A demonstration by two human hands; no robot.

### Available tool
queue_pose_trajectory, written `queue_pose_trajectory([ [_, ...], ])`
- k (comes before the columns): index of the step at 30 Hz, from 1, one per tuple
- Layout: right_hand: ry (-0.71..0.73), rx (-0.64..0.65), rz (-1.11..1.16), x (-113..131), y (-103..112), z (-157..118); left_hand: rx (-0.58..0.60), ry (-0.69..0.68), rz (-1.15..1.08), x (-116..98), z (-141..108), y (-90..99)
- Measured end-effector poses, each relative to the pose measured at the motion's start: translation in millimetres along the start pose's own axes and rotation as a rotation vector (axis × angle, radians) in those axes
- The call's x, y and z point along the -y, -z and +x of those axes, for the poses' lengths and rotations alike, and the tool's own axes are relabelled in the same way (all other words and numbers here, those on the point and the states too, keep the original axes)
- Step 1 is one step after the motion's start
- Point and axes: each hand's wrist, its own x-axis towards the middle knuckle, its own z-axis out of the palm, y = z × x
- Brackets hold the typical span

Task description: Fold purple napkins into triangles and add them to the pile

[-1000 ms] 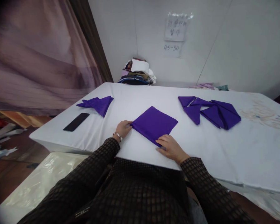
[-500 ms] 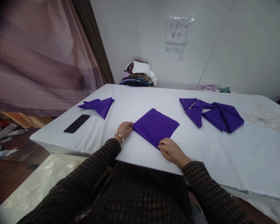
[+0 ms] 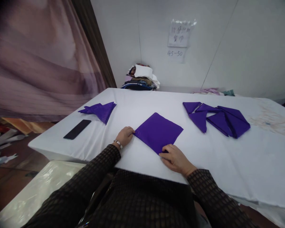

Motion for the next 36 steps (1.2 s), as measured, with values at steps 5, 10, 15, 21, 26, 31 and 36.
queue_pose_trajectory([
  [5,0.008,-0.003,0.007,-1.4,-2.4,0.6,-0.059,-0.091,-0.054,-13.9,-2.6,-7.1],
  [10,-0.026,0.027,0.033,1.0,4.3,1.0,0.095,-0.153,0.078,-16.9,-7.4,-12.4],
  [15,-0.08,0.082,0.106,7.0,20.3,32.4,0.172,-0.133,0.136,-15.8,-13.5,-14.0],
  [21,-0.088,0.244,0.106,11.4,-11.1,122.1,0.193,-0.14,0.121,-17.1,-18.1,-14.0],
  [26,-0.098,0.383,0.098,-3.0,-50.9,167.5,0.159,-0.167,0.091,-19.0,-19.2,-9.6],
  [31,-0.182,0.425,0.051,-42.8,-58.1,171.1,0.198,-0.14,0.083,-18.4,-18.5,-10.1],
  [36,-0.308,0.39,-0.07,-96.1,-50.9,173.7,0.191,-0.144,0.09,-13.7,-19.0,-16.0],
])
